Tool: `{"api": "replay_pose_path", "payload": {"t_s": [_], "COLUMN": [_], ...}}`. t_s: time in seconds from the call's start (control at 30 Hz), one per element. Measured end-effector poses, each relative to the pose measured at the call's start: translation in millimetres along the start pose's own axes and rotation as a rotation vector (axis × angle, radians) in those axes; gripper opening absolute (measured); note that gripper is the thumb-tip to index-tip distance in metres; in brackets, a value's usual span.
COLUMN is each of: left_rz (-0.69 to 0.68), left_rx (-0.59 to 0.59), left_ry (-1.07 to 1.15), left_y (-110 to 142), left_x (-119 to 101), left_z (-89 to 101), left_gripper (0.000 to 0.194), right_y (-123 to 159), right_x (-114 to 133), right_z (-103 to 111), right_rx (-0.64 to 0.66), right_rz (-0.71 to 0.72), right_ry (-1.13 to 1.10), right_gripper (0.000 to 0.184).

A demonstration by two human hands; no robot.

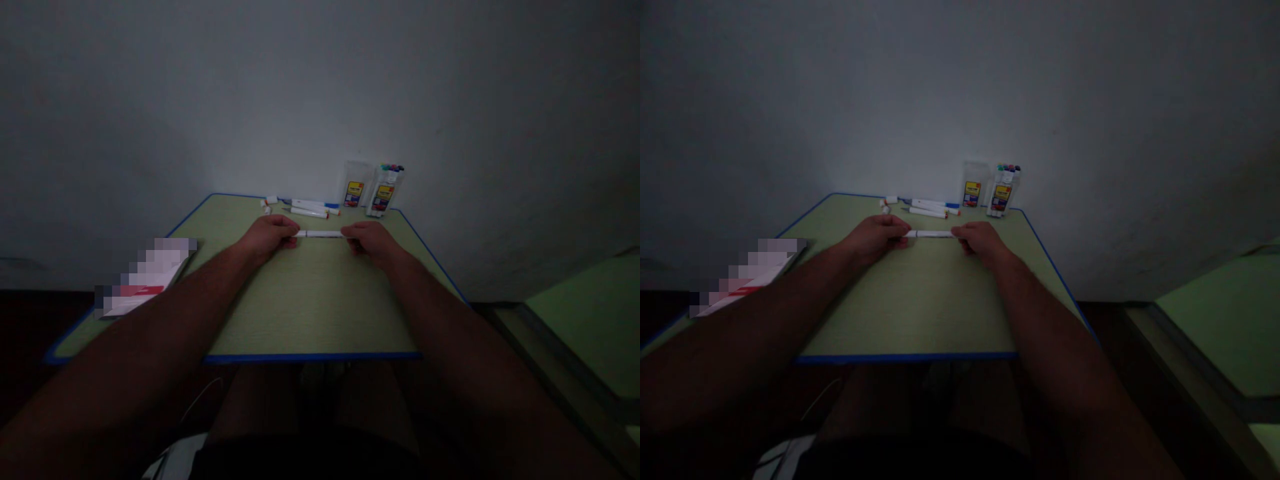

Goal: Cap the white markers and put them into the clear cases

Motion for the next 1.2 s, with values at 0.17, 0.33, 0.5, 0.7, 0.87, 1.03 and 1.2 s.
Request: {"api": "replay_pose_path", "payload": {"t_s": [0.17, 0.33, 0.5, 0.7, 0.87, 1.03, 1.2], "left_rz": [0.003, 0.013, 0.019, -0.029, -0.084, -0.151, -0.211], "left_rx": [-0.036, -0.077, -0.079, -0.072, -0.052, -0.052, -0.025], "left_ry": [0.012, 0.04, 0.079, 0.05, -0.028, -0.098, -0.139], "left_y": [1.7, 0.2, -1.2, -0.7, 0.2, 0.5, -3.4], "left_x": [-3.0, -3.9, -4.3, -3.6, -5.2, -7.6, -5.3], "left_z": [0.1, 1.9, 3.3, 3.6, 4.5, 6.6, 8.2], "left_gripper": [0.015, 0.014, 0.014, 0.016, 0.011, 0.009, 0.008], "right_y": [-1.9, -2.4, -3.8, -3.5, -3.3, -2.1, -1.0], "right_x": [-0.6, 0.0, -0.3, 0.3, 0.8, 1.6, 1.5], "right_z": [2.6, 4.8, 4.9, 5.2, 6.3, 6.5, 6.8], "right_rx": [-0.036, -0.078, -0.079, -0.074, -0.089, -0.068, -0.066], "right_rz": [0.022, 0.01, -0.002, -0.013, -0.016, -0.015, -0.046], "right_ry": [-0.004, -0.006, -0.044, -0.057, -0.074, -0.086, -0.092], "right_gripper": [0.018, 0.009, 0.005, 0.006, 0.009, 0.012, 0.014]}}
Point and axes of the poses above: each hand's wrist, its own y-axis away from the middle knuckle, its own z-axis out of the back of the hand, x = y × z, the point moved 3 cm from there along -y, towards the middle knuckle, and after that the axes turned 11 degrees about -x, right-handed, at the moved point
